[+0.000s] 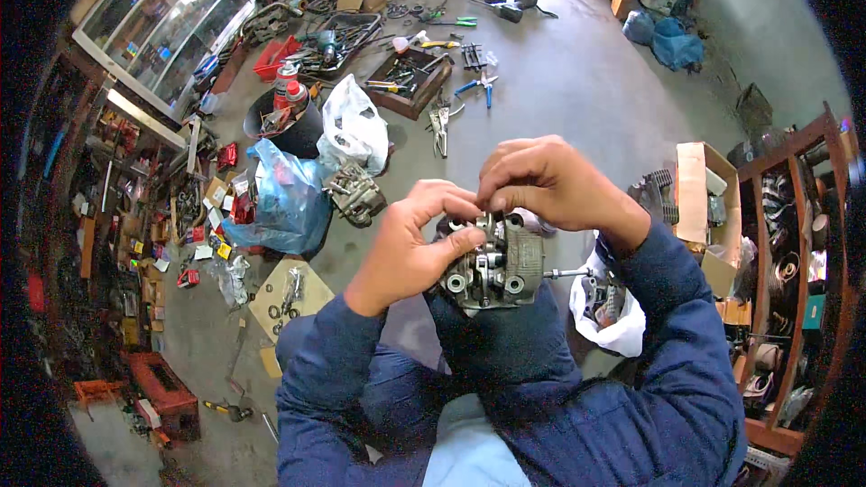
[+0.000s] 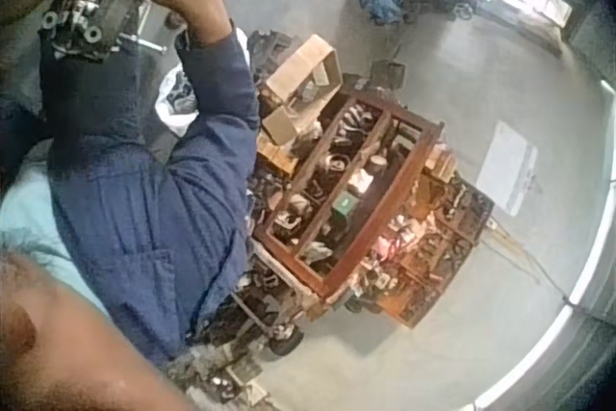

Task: The person installs a camshaft and valve components into an engine cylinder head, applies a substance from a spray can to the assembly, and selects small parts from a container on a workbench.

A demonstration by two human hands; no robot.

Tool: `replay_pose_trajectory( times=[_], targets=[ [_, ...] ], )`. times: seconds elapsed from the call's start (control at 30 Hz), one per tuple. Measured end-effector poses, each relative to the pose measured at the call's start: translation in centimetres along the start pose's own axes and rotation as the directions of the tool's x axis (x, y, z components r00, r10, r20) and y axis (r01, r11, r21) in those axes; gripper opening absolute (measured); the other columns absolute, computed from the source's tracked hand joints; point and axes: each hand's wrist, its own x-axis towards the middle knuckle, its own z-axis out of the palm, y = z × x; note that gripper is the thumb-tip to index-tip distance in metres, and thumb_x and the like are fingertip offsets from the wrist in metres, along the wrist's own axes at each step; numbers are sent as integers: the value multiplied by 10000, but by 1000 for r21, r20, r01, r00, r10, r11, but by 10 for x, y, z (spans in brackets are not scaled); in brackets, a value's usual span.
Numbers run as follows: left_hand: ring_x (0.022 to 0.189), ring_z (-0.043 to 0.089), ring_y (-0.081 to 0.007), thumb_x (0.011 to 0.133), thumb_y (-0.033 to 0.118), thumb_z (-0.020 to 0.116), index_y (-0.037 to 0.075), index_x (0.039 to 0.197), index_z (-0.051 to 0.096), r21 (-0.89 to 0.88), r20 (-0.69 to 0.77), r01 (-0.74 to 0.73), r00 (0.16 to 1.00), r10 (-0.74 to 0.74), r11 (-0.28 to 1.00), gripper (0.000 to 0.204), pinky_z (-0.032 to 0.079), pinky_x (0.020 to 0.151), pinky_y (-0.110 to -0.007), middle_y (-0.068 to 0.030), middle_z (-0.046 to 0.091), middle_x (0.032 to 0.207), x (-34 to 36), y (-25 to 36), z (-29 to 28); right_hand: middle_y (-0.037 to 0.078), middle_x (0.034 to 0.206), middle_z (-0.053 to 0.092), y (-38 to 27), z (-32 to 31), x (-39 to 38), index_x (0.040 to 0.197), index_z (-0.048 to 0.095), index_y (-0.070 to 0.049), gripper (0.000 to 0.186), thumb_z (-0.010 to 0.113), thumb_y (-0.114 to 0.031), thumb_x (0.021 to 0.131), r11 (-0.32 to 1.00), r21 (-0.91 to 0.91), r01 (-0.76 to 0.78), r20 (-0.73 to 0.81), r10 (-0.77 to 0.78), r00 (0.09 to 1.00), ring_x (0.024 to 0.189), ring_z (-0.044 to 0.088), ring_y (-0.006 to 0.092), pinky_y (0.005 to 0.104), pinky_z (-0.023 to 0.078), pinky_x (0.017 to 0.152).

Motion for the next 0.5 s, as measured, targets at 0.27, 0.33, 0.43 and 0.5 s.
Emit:
replay_pose_trajectory(
  times=[0.27,0.33,0.43,0.5],
  targets=[
    [1112,622,-320,753,82,779,39,972,710,331,67,-109,994,92,937,233,485,983,-418,-136,709,1062,0,12,-1,128,869,741,9,2,4,980,777,-29,159,765,-76,828,997,-57,46,74,-41,996,820,704,280,391,556,763],
    [1078,636,-318,732,81,779,42,986,686,388,49,-80,997,67,918,274,496,963,-409,-135,692,1053,1,19,1,116,895,750,8,1,5,971,773,-18,151,775,-71,830,998,-68,9,87,-3,996,827,708,253,372,558,773],
    [1036,647,-328,699,102,782,47,1011,655,465,26,-69,998,64,883,341,508,941,-406,-137,664,1033,-1,23,4,103,913,759,9,3,5,962,771,-7,144,788,-68,832,997,-71,-33,98,40,994,831,711,226,351,560,783],
    [1028,643,-339,687,123,786,50,1021,648,486,24,-86,996,85,870,369,508,939,-413,-140,652,1022,-1,22,5,101,905,759,8,3,5,961,774,-9,144,790,-69,831,997,-60,-40,97,46,994,827,710,228,350,560,782]
  ],
)
